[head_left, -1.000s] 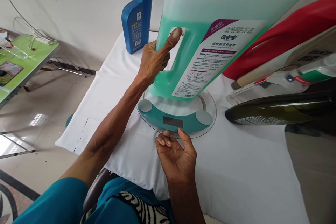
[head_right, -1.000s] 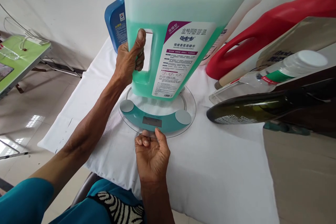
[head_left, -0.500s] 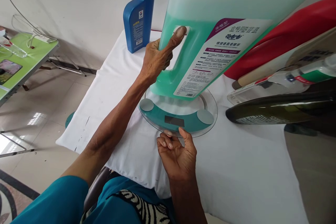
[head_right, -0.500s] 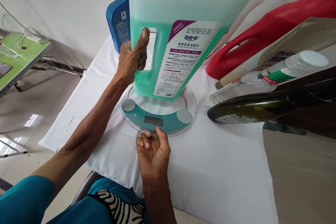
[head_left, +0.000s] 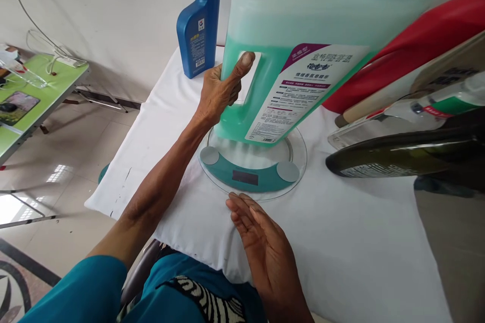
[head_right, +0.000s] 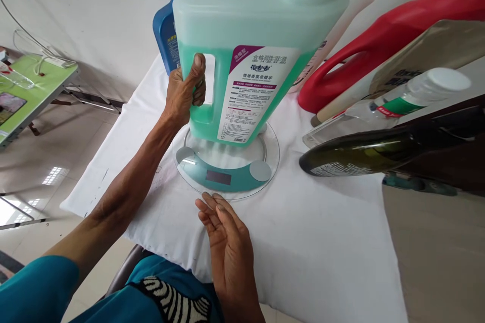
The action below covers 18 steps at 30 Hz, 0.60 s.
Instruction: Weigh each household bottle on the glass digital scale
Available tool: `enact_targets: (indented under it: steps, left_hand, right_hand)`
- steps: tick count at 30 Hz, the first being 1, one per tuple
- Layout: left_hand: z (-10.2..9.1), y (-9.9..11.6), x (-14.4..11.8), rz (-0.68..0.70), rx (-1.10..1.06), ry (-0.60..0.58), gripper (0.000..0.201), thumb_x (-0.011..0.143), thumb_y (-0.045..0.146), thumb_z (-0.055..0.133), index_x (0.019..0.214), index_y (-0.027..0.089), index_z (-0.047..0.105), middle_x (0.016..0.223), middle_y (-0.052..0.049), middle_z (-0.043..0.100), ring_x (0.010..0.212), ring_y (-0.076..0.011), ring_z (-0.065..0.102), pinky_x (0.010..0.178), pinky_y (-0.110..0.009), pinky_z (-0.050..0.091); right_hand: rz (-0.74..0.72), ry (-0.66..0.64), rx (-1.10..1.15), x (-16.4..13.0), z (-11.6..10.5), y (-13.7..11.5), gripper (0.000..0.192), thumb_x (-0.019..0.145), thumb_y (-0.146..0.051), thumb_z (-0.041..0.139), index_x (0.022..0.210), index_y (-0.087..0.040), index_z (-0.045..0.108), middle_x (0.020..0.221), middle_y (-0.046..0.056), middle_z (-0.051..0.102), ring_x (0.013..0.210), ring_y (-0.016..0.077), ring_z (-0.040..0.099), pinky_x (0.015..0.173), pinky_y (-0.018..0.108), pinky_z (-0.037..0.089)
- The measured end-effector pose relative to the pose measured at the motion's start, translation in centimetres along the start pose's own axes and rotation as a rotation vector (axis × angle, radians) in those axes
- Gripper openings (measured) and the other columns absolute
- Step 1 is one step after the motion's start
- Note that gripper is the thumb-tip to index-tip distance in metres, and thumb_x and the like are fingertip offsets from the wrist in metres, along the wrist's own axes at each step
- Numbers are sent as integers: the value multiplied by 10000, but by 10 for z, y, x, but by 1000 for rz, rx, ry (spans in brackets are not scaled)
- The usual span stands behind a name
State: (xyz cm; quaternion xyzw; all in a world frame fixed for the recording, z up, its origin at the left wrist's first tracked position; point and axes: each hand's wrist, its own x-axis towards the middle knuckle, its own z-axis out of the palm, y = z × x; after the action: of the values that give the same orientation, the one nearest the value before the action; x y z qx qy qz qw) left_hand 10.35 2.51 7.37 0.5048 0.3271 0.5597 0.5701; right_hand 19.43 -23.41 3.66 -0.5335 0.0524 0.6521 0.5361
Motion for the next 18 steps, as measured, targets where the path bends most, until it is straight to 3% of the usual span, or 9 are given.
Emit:
enact_targets:
  steps: [3,6,8,11,18]
  left_hand:
    - [0,-1,-2,49,16,-6,648,855,678,783,626,237,367,563,48,272,497,-77,228,426,-281,216]
    - [0,-3,-3,55,20,27,672,835,693,788,640,226,347,568,58,261,478,-57,248,418,-251,234]
    - [-1,-3,-4,30,27,76,677,823,699,795,654,222,345,563,63,263,467,-52,268,414,-240,245]
    - [-1,-1,-6,2,33,136,684,808,705,808,671,222,342,556,64,278,466,-58,285,415,-247,251]
    - [5,13,-11,186,-34,66,665,894,741,687,650,231,338,584,51,252,485,-67,224,444,-276,188]
  right_hand:
    - [13,-32,-109,-2,-14,-6,677,548,-468,1039,1123,-173,837,1237,152,808,1076,309,787,860,354,648]
    - [-58,-43,-209,-1,-31,-20,625,555,-513,1027,1034,-150,851,1049,162,832,794,256,782,632,308,606]
    - [-190,-18,-240,4,-41,-34,557,562,-524,1018,947,-157,852,893,121,816,650,197,713,525,268,537]
    - [-390,50,-216,15,-52,-59,438,566,-470,1011,844,-182,834,772,53,756,618,154,652,501,239,494]
    - [-779,148,-149,54,-45,-95,154,684,-290,845,760,-177,773,625,9,668,571,137,601,515,265,425]
